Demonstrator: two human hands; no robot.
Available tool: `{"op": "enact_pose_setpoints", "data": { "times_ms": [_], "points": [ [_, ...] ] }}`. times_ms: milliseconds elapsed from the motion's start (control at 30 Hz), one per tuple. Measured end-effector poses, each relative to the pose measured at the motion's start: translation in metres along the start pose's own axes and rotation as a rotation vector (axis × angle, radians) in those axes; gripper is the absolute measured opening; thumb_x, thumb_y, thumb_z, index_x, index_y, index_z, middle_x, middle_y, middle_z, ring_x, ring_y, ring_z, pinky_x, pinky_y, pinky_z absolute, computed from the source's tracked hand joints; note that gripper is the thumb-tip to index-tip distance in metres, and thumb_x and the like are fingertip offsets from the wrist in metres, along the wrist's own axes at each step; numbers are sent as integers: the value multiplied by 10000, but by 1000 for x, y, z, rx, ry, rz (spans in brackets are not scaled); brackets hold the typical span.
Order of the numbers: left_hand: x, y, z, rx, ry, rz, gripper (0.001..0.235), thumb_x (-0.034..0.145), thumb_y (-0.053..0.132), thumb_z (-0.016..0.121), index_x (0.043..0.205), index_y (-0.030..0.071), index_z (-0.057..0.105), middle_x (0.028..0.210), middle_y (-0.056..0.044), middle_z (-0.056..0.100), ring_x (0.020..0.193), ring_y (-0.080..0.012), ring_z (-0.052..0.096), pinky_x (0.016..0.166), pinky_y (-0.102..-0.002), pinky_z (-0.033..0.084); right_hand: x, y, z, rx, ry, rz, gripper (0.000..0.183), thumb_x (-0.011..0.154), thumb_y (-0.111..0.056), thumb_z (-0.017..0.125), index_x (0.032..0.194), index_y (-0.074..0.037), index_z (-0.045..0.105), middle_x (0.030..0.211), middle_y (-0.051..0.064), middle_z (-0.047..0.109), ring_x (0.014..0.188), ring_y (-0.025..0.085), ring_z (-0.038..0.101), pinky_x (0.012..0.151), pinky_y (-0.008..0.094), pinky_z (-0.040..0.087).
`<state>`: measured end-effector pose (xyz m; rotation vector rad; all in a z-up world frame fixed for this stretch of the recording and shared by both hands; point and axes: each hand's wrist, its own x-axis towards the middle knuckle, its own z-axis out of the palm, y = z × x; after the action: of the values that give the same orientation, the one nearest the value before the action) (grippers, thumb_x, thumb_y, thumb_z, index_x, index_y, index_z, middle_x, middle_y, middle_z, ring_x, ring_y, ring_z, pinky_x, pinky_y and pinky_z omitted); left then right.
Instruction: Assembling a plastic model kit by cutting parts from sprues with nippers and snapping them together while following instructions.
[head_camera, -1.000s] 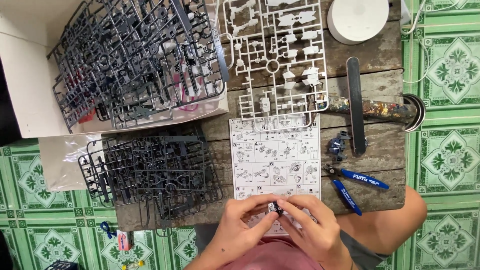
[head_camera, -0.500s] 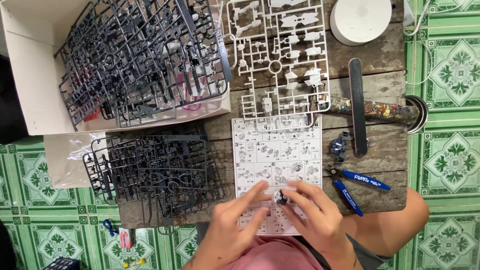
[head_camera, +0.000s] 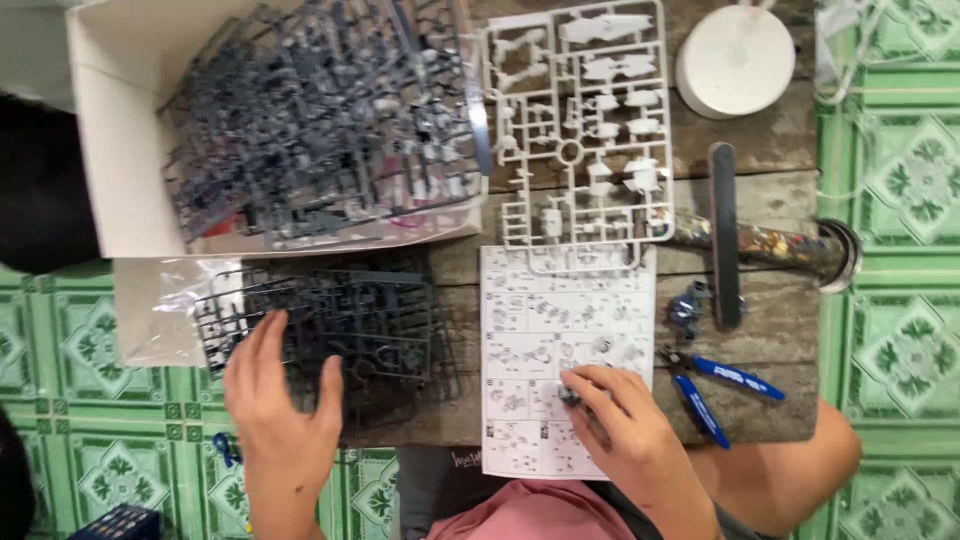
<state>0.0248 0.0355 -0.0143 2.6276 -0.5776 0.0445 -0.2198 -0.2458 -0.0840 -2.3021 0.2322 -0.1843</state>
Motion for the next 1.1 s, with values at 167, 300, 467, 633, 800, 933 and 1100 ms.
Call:
{"op": "enact_pose_setpoints", "data": {
  "times_ms": [167,300,467,633,800,933,1100],
  "points": [
    [-8,-26,20,131,-149,-101,762,1042,476,656,1682,87,517,1650,-167,577,1537,-404,475,1205,-657,348,-2,1,0,-26,-48,53,579,997,-143,806,1554,-127,648,1395,117,703,1236,338,699,977,536,605],
    [-5,-25,19,189,-151,-136,693,1044,515,673,1637,165,601,1646,-60,597,1554,-341,464,1212,-598,301,-2,5,2,-15,-80,73,616,988,-150,800,1576,-131,616,1421,105,677,1295,332,661,1021,559,652],
    [26,-11,-5,6,23,16,652,1069,409,661,1636,105,554,1674,-140,580,1555,-344,468,1313,-625,320,-7,18,15,-11,13,54,517,981,-219,819,1483,-141,725,1349,86,730,1170,281,714,1001,486,602],
    [123,11,-44,-16,86,330,469,1113,155,706,1559,32,626,1534,-177,692,1449,-340,604,1266,-537,445,-7,20,17,-12,30,38,521,982,-209,814,1490,-140,726,1324,85,743,1193,275,713,959,447,638],
    [202,-10,-44,147,-251,215,809,979,326,815,1699,119,511,1656,-223,522,1526,-438,450,1190,-623,396,0,16,13,21,72,34,449,972,-178,816,1415,-134,760,1262,88,743,1115,238,721,794,341,683],
    [216,-13,-56,-32,-358,258,589,976,238,843,1497,14,685,1521,-184,700,1412,-355,641,1216,-508,458,-3,16,12,17,9,110,487,972,-138,788,1456,-154,733,1298,93,730,1196,258,703,778,331,792],
    [212,-22,-70,-132,-257,303,391,1041,150,778,1407,14,778,1368,-179,808,1244,-310,758,1080,-443,551,0,13,10,-16,29,84,496,952,-109,811,1444,-133,752,1272,98,747,1134,233,722,762,317,725]
  ]
}}
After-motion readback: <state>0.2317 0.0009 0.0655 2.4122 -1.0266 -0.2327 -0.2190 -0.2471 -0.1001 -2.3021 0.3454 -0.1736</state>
